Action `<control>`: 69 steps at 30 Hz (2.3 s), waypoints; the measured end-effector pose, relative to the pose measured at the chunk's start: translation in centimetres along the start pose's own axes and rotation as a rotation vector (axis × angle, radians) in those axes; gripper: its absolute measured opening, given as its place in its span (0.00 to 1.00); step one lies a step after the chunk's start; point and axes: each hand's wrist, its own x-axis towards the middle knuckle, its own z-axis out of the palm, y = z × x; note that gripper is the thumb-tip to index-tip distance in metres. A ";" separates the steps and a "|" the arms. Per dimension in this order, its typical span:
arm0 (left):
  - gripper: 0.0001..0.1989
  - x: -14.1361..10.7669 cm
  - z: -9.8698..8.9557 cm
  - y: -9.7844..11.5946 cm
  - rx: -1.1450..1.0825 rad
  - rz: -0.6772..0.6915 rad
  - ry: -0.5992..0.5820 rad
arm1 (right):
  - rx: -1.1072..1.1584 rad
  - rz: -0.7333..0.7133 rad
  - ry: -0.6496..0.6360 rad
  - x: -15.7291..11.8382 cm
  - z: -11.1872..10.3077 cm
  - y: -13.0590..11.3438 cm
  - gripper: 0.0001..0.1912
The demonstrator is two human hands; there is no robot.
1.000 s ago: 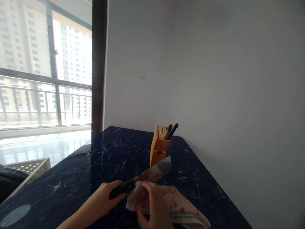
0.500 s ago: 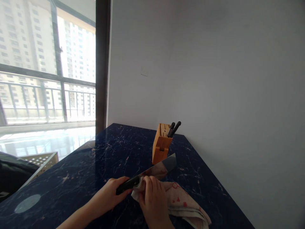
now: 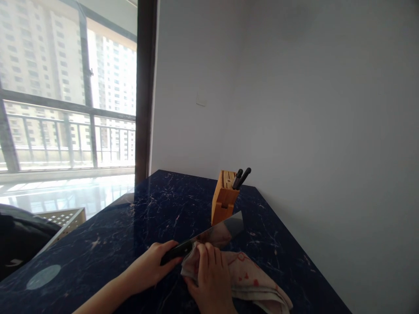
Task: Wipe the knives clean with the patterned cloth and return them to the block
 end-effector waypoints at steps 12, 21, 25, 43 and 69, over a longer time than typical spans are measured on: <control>0.12 -0.1 1.0 -0.2 0.014 0.073 0.029 | 0.235 -0.004 0.055 0.9 -1.2 0.8 0.21; 0.13 -0.3 1.0 -0.6 0.001 0.093 0.027 | 0.234 -0.013 -0.008 1.1 -1.9 0.8 0.18; 0.13 -0.1 1.1 -0.7 -0.016 0.085 0.020 | 0.256 -0.007 -0.003 1.1 -1.7 0.8 0.19; 0.14 -0.2 0.4 -0.2 0.002 0.015 0.003 | 0.140 0.305 -0.154 0.8 -1.5 2.2 0.13; 0.10 -0.6 -3.4 0.4 0.307 0.083 0.011 | 0.257 0.666 0.233 -0.2 -1.4 13.3 0.17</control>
